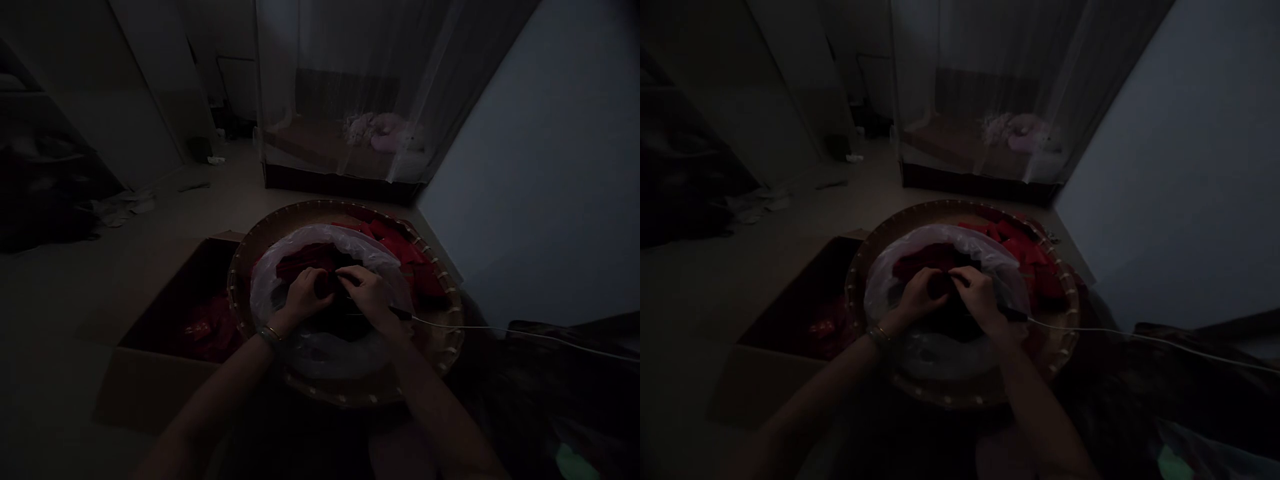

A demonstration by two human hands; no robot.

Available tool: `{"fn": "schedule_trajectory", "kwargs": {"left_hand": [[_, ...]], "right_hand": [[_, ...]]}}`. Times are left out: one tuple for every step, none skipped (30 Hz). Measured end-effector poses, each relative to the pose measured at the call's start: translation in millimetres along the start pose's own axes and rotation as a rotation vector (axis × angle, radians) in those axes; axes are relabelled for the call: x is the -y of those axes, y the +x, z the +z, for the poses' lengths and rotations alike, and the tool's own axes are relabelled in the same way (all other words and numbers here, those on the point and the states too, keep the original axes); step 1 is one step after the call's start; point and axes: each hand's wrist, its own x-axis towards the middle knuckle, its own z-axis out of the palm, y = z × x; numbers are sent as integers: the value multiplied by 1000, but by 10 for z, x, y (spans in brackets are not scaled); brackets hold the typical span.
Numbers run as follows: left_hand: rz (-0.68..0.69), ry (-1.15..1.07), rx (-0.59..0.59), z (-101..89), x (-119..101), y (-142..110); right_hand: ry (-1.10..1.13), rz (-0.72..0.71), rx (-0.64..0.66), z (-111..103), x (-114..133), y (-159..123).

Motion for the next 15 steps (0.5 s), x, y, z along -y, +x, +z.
{"fn": "schedule_trajectory", "kwargs": {"left_hand": [[2, 7, -2, 2, 1, -1], [6, 12, -3, 4, 3, -2], [9, 16, -4, 6, 3, -3], [12, 19, -5, 8, 4, -4], [15, 21, -5, 9, 4, -5], [18, 24, -2, 10, 5, -6], [18, 27, 1, 10, 5, -7], [19, 29, 4, 10, 5, -8], [20, 29, 7, 11, 5, -9], [20, 28, 10, 11, 5, -9], [17, 27, 12, 11, 5, -9], [14, 27, 14, 11, 5, -9], [12, 29, 16, 11, 4, -8], [13, 31, 20, 11, 3, -7], [14, 32, 22, 10, 1, -6]], "right_hand": [[-9, -5, 0, 2, -7, -1], [-17, -12, 0, 4, -16, -2], [-25, -22, 2, 7, -25, -3], [-32, -34, 4, 10, -35, -5], [-40, -47, 7, 15, -44, -8], [-48, -58, 12, 19, -51, -11], [-58, -62, 16, 24, -57, -15], [-68, -60, 16, 28, -60, -19], [-78, -53, 15, 32, -63, -22], [-85, -42, 13, 35, -65, -25], [-90, -31, 14, 37, -68, -25], [-91, -22, 16, 37, -72, -24], [-88, -17, 14, 35, -77, -20], [-82, -12, 6, 31, -83, -13], [-75, -6, -13, 23, -89, -5]]}}
